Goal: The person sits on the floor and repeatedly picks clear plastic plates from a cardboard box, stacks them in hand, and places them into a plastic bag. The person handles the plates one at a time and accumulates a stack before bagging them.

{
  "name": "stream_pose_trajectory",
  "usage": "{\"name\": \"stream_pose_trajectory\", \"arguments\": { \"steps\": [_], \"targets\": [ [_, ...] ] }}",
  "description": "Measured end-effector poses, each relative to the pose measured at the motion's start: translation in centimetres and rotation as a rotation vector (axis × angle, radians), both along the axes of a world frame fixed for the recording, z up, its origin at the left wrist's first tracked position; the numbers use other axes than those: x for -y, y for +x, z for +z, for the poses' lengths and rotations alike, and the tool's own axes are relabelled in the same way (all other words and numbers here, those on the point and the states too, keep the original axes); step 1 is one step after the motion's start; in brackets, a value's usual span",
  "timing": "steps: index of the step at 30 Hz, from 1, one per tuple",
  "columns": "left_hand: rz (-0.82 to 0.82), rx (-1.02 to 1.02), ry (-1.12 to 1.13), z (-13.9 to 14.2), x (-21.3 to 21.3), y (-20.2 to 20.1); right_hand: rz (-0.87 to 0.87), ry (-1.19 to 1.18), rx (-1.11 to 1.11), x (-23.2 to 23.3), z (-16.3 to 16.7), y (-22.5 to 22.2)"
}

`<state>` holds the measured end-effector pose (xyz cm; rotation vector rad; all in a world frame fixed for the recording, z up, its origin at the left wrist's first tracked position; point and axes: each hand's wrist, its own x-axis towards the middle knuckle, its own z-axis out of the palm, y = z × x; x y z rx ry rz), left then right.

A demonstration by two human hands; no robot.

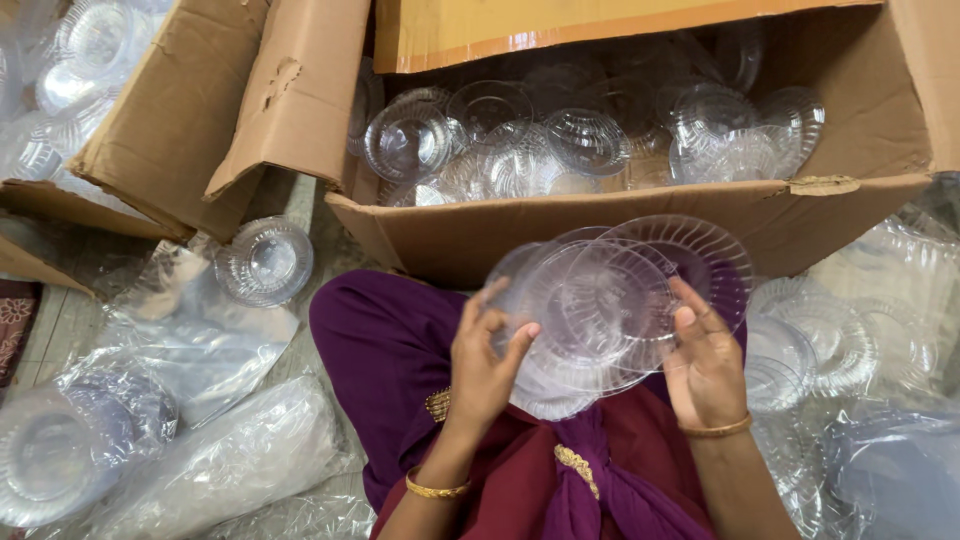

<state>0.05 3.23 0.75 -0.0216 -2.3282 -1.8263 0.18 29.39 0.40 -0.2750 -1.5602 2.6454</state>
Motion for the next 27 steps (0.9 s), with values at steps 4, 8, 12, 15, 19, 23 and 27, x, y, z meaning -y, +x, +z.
{"name": "stream_pose_trajectory", "arguments": {
  "steps": [4,8,12,15,19,23,27],
  "targets": [
    [0.212,-0.079,0.001,0.1,0.7,-0.2,0.097,0.159,0.294,1.4,0.0,0.8],
    [0.279,-0.124,0.133,-0.2,1.5,-0.1,0.109,0.123,0.393,1.7,-1.3,1.4],
    [0.320,-0.067,0.093,-0.2,3.3,0.0,0.031,0.010,0.270,-1.2,-2.1,0.9],
    [0.234,-0.149,0.041,0.2,4.3,0.0,0.002,-0.087,0.193,-2.8,-2.2,0.4],
    [0.007,-0.160,-0.036,0.5,3.7,0.2,0.015,-0.120,0.160,-1.9,-1.9,0.3],
    [-0.148,-0.112,0.102,0.5,2.0,0.4,-0.018,-0.068,0.202,-0.3,-1.4,0.4],
    [-0.011,-0.120,-0.029,0.4,1.7,0.3,0.003,-0.075,0.130,-0.7,-1.1,0.3]
  ]
}}
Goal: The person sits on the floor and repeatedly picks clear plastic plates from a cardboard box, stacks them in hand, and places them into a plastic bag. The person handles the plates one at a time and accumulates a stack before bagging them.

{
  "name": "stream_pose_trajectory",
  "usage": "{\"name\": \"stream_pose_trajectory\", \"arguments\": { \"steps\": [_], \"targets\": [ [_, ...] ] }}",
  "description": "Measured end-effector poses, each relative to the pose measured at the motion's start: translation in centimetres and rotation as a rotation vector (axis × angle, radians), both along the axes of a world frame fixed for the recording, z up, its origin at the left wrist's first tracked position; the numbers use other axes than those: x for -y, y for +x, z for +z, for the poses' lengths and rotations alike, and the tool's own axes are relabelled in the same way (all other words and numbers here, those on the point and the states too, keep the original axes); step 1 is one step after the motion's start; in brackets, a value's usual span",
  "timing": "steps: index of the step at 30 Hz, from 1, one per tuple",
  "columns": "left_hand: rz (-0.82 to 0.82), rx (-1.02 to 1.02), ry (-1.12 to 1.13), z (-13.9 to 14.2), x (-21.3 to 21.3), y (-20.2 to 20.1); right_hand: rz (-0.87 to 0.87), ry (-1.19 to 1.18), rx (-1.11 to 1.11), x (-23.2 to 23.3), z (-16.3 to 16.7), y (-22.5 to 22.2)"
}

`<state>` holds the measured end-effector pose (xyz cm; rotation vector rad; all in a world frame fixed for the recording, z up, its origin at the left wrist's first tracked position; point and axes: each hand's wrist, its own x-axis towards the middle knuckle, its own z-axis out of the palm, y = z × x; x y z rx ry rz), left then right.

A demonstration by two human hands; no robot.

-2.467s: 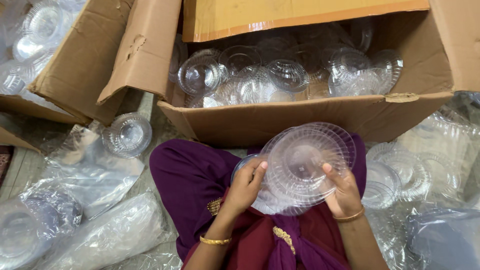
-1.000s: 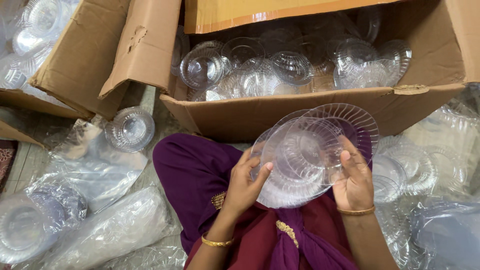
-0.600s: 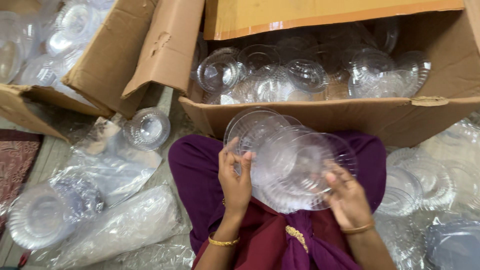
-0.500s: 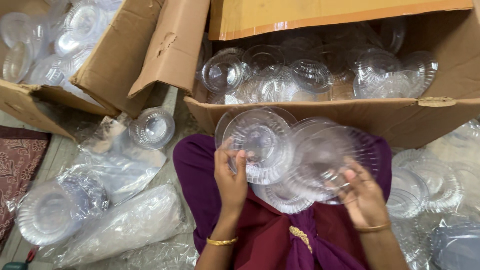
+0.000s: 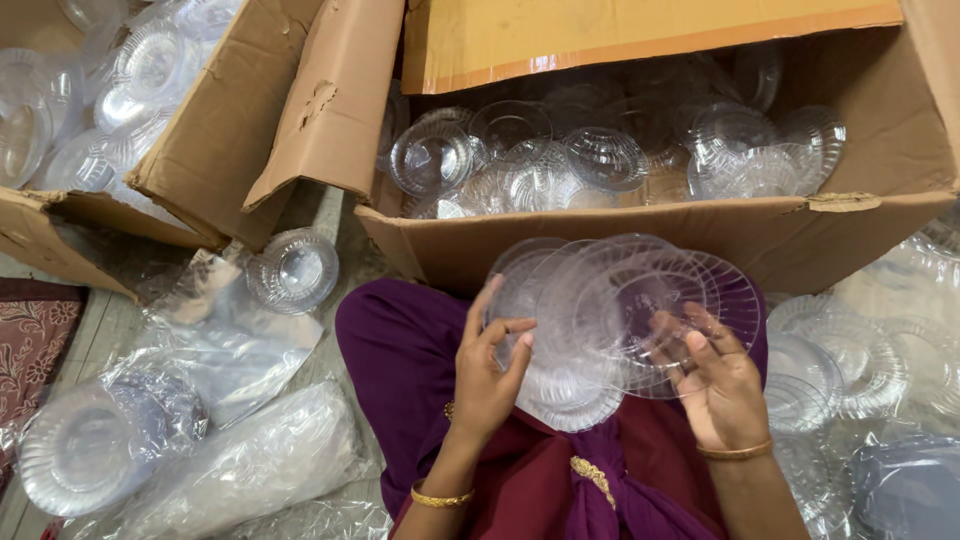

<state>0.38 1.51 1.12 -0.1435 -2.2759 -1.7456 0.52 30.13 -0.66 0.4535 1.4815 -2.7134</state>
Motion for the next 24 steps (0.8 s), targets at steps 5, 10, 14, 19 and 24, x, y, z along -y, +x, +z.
{"name": "stream_pose_trajectory", "arguments": {
  "steps": [5,10,14,19,24],
  "targets": [
    [0.057,-0.004,0.062,0.1,1.0,-0.1,-0.070,0.040,-0.036,-1.2,-0.2,-0.2],
    [-0.135,0.025,0.140,0.4,0.3,0.1,-0.037,0.088,0.062,-0.3,0.4,-0.3],
    [-0.078,0.093,0.155,0.6,0.1,0.5,-0.017,0.115,-0.033,0.2,1.2,0.1],
    [-0.121,-0.107,0.003,0.5,2.9,1.4,-0.039,0.179,-0.140,-1.6,0.1,0.4],
    [-0.521,0.276,0.009,-2.0,4.3,1.4,0.117,0.731,-0.154,-1.4,-2.4,-0.3]
  ]
}}
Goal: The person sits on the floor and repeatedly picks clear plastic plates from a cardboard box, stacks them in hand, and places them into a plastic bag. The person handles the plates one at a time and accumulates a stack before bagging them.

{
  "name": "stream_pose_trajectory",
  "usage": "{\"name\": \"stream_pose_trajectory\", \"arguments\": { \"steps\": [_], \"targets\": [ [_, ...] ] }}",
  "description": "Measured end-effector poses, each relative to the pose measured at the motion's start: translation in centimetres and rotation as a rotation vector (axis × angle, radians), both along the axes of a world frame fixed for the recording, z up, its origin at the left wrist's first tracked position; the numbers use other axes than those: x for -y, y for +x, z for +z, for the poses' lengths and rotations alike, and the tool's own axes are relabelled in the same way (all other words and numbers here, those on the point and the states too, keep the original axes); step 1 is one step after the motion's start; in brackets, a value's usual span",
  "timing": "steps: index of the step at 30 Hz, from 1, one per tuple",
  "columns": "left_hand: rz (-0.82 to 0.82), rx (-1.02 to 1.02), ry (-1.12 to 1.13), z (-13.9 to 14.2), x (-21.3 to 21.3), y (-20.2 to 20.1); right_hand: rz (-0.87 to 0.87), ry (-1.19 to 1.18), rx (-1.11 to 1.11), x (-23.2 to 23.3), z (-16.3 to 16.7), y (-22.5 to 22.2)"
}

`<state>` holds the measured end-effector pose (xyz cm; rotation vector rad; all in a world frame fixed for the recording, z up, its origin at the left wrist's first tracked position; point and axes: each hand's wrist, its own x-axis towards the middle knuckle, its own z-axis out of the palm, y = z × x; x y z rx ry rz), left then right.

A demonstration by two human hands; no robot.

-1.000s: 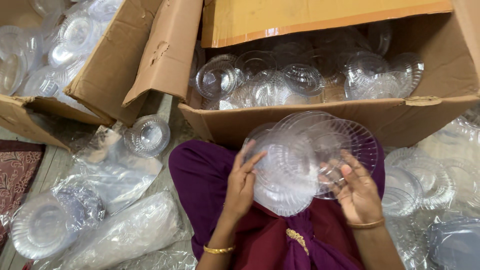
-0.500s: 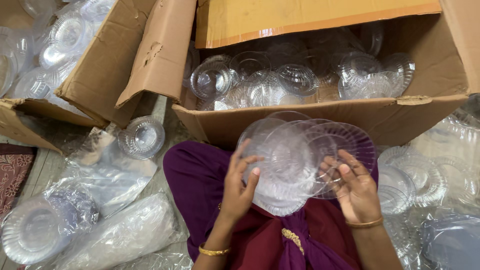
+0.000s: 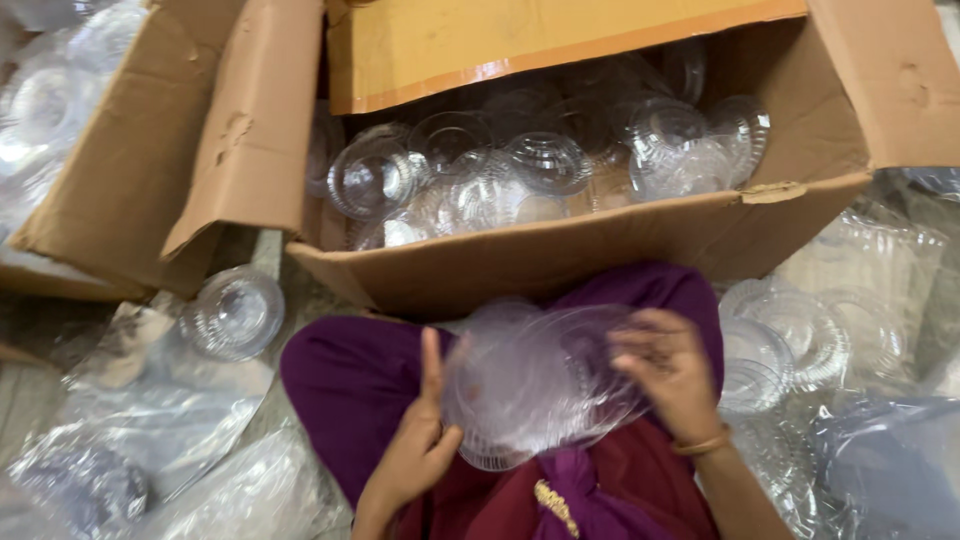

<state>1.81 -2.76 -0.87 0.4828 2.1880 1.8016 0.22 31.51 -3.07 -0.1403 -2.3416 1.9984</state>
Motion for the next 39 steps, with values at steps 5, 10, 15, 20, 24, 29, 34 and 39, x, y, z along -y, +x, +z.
{"name": "stream_pose_trajectory", "arguments": {
  "steps": [5,10,15,20,24,29,34,39],
  "targets": [
    [0.074,-0.083,-0.705,-6.1,-3.0,-0.4,0.502,0.669,-0.157,4.6,-1.3,0.4],
    [0.081,-0.050,-0.808,-11.3,-5.0,-1.5,0.770,0.850,-0.052,3.3,0.8,-3.5],
    [-0.125,0.163,-1.260,-11.6,-6.1,-4.3,0.693,0.617,-0.149,-2.2,8.8,-13.4],
    [-0.047,-0.685,-0.701,-4.1,-0.4,-12.8,0.732,1.098,-0.075,0.4,9.4,-29.8],
    [0.018,-0.365,-0.627,2.7,0.3,-24.5,1.169,1.681,0.270,6.6,2.2,-37.3],
    [0.056,-0.115,-0.691,0.4,-3.8,-39.8,1.013,1.778,0.169,8.3,3.0,-40.9],
    [0.246,0.774,0.068,-3.7,-0.6,-42.1,0.539,1.309,-0.520,5.5,8.3,-40.6],
    [0.334,0.483,0.051,-3.0,2.6,-41.4,0.876,0.836,-0.588,10.4,2.2,-37.0]
  ]
}}
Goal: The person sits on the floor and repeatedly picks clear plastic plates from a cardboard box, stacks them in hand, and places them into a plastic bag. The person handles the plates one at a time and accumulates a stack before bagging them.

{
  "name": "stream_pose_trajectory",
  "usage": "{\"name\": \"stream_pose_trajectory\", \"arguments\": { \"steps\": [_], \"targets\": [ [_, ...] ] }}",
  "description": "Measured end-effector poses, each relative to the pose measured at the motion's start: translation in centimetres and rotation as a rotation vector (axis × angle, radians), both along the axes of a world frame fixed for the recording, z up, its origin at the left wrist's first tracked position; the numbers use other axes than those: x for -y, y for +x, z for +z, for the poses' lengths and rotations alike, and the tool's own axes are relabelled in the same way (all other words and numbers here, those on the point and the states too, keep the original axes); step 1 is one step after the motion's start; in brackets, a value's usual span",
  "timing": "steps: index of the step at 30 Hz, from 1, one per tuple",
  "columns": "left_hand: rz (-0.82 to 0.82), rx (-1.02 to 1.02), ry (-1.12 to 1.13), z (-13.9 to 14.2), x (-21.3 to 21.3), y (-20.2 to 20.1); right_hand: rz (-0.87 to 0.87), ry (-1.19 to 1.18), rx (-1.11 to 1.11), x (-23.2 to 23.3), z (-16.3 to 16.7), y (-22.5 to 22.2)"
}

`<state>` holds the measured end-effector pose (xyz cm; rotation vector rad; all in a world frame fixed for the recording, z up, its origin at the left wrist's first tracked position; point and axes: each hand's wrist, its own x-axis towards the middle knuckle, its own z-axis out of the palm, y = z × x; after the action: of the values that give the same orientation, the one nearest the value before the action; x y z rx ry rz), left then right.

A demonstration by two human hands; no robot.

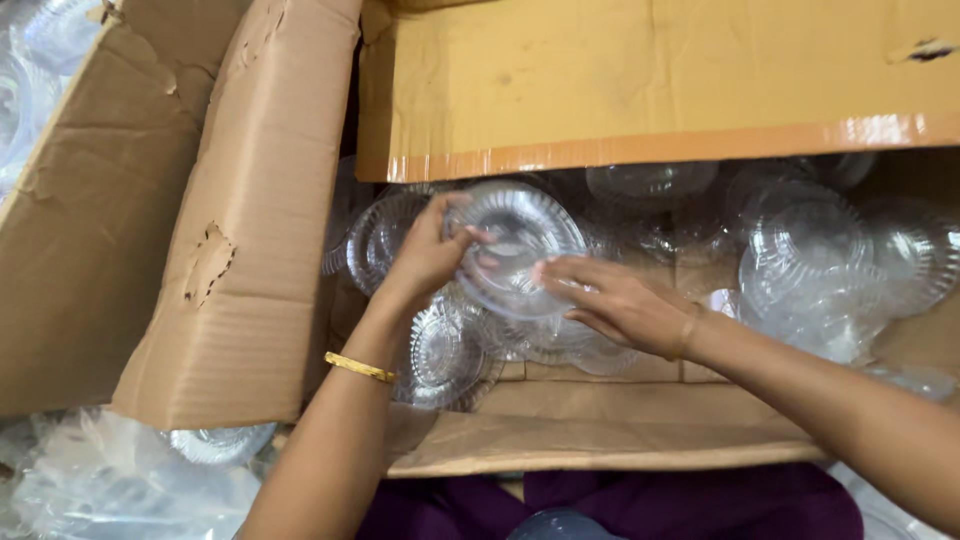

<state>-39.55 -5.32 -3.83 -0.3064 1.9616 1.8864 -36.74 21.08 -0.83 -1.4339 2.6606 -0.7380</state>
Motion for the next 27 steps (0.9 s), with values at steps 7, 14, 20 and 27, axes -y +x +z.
{"name": "stream_pose_trajectory", "arguments": {
  "steps": [7,14,20,27],
  "targets": [
    [-0.023,-0.298,-0.444,2.4,3.9,0.8,-0.177,0.911,0.151,-0.4,-2.7,-1.0],
    [-0.095,-0.340,-0.638,2.2,4.3,0.5,-0.448,0.737,0.488,-5.8,3.2,-3.7],
    [-0.010,-0.008,0.266,1.5,0.1,0.0,0.019,-0.109,-0.343,-3.4,3.4,-0.9],
    [-0.057,-0.910,0.039,1.2,2.7,-0.2,-0.339,-0.301,-0.204,-2.0,1.5,-0.1]
  ]
}}
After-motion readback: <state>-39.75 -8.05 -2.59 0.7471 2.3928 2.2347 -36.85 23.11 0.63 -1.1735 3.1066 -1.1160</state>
